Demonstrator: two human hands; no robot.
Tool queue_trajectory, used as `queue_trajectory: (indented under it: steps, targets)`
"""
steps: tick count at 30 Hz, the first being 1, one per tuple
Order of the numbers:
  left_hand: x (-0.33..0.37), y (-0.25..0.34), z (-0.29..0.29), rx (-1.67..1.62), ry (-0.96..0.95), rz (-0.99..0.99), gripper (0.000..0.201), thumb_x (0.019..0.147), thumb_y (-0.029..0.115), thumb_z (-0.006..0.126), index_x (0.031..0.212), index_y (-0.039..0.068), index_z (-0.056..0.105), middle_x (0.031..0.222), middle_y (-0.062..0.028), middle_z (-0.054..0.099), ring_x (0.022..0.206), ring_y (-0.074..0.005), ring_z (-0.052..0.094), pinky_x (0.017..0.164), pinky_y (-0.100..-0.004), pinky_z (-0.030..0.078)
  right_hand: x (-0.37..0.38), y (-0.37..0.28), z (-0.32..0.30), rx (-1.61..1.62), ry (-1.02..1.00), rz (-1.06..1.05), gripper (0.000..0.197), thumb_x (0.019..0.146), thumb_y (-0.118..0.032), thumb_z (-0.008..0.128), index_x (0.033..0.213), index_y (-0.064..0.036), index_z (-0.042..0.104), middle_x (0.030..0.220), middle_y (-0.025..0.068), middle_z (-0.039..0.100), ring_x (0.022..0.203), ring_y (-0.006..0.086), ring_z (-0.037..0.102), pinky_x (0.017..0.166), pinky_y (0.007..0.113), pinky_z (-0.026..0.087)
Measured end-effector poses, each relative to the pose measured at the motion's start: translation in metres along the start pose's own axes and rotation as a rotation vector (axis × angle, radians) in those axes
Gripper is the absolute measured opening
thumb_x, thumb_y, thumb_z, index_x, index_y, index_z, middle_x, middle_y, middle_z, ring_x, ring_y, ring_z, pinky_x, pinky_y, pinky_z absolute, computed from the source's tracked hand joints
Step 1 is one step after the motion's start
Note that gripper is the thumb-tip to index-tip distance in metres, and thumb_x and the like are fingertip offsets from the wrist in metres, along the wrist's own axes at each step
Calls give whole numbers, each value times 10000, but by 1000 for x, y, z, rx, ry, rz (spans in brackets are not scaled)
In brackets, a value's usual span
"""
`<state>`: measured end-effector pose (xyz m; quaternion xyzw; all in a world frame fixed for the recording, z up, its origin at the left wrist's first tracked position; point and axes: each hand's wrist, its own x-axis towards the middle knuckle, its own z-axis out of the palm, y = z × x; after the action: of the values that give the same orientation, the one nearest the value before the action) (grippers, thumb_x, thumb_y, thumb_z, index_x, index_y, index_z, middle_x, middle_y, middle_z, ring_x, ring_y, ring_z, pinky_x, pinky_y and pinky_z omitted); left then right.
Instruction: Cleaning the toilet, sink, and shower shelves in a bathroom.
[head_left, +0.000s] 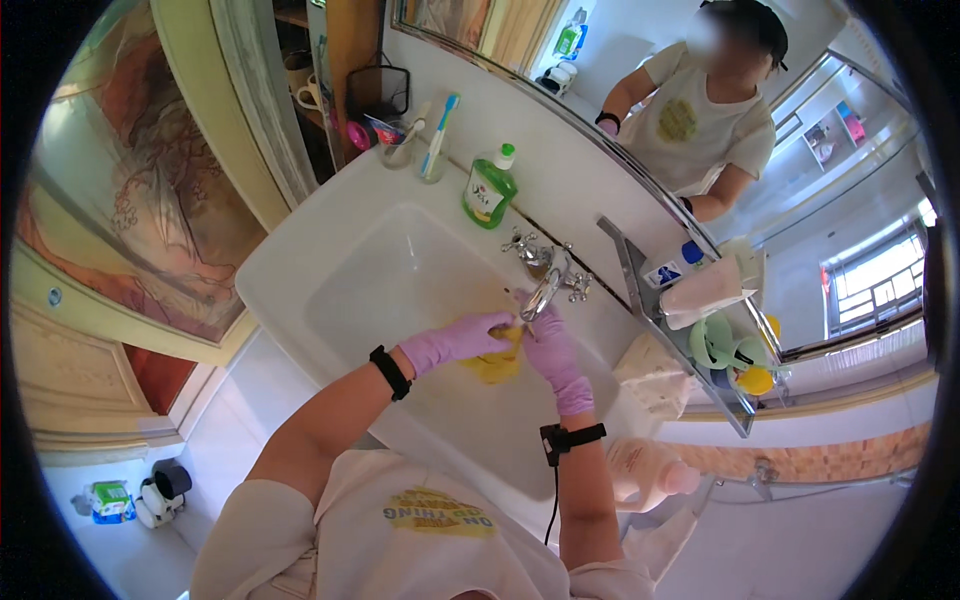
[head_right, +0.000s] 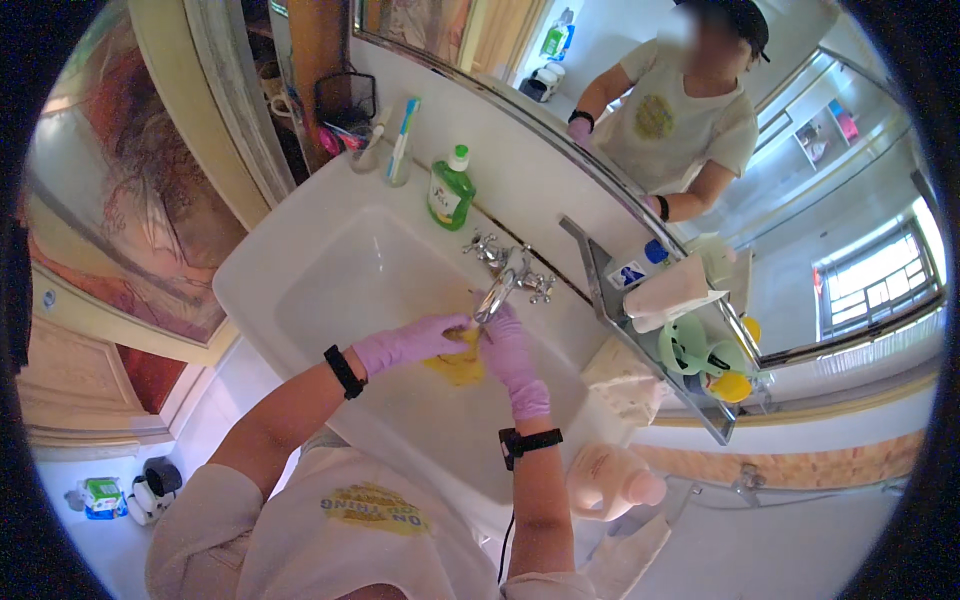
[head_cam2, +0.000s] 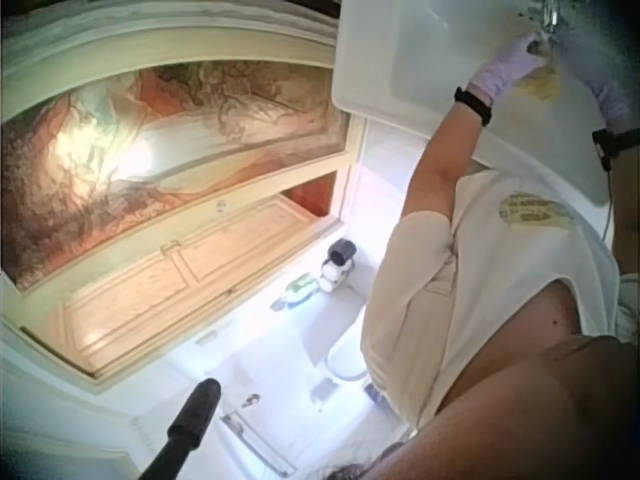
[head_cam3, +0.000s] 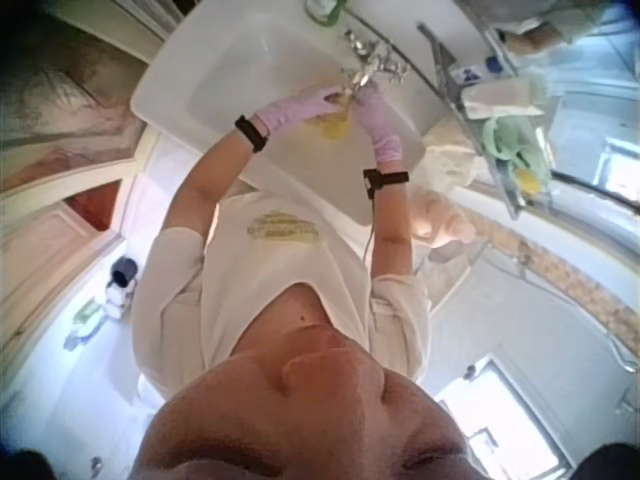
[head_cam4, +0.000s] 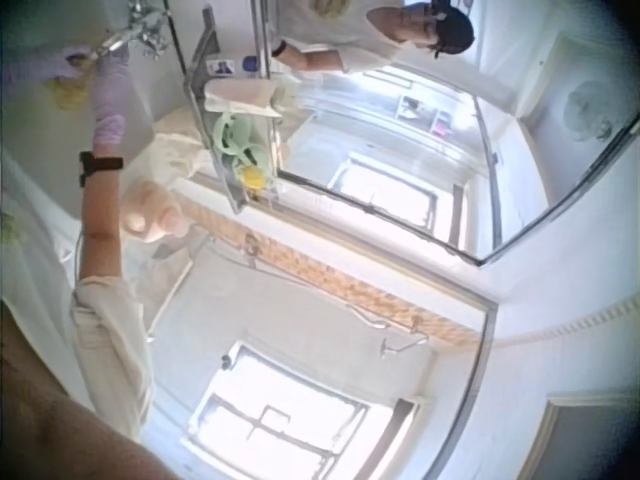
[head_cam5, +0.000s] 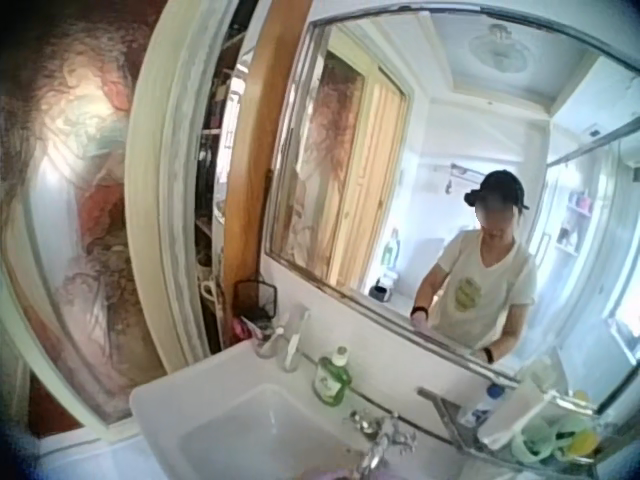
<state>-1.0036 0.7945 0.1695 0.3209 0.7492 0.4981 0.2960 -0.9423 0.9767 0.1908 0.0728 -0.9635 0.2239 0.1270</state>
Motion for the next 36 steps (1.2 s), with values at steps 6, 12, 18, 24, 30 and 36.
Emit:
queue_trajectory:
  steps: [6,12,18,24,30,36]
  targets:
    - [1,-23,-20,-69,51,62,419,784,254,686,1154,106,557,1044,-110,619,1016,-236,572,907,-345,423,-13,21,21,709,-293,491,357,832,-175,582,1129,22,566,976,141,611,957,243,568,872,339,434]
    - [5,6,-25,497,63,16,481,778,501,609,1104,148,629,1025,-97,634,1003,-269,547,976,-430,312,-9,-2,6,770,-228,628,285,878,-214,579,1068,-3,593,883,15,586,805,86,530,725,241,453]
    - [8,-6,-23,665,94,24,495,766,543,597,1073,160,656,1015,-85,634,1045,-277,521,986,-438,289,1,-24,-19,1030,-107,711,262,867,-213,595,1036,-12,611,848,7,586,738,84,528,632,232,472]
    - [8,-27,-15,753,166,303,541,747,487,652,1126,103,609,1024,-125,626,1081,-296,511,989,-475,294,-13,-11,-30,865,-91,577,251,868,-198,611,1045,-23,638,820,-8,585,724,63,526,535,232,498]
    - [15,-14,-15,507,45,116,498,761,472,638,1059,74,627,1011,-136,627,988,-318,558,928,-434,368,-10,-24,-47,841,-177,703,281,872,-236,616,1074,-45,652,802,-6,590,694,66,535,499,207,465]
    - [3,-13,-34,747,141,-20,363,778,423,612,960,115,671,1002,-71,638,942,-266,582,885,-409,395,-24,-28,-66,825,-35,623,243,866,-210,613,1039,-49,671,799,9,631,678,47,542,570,234,498]
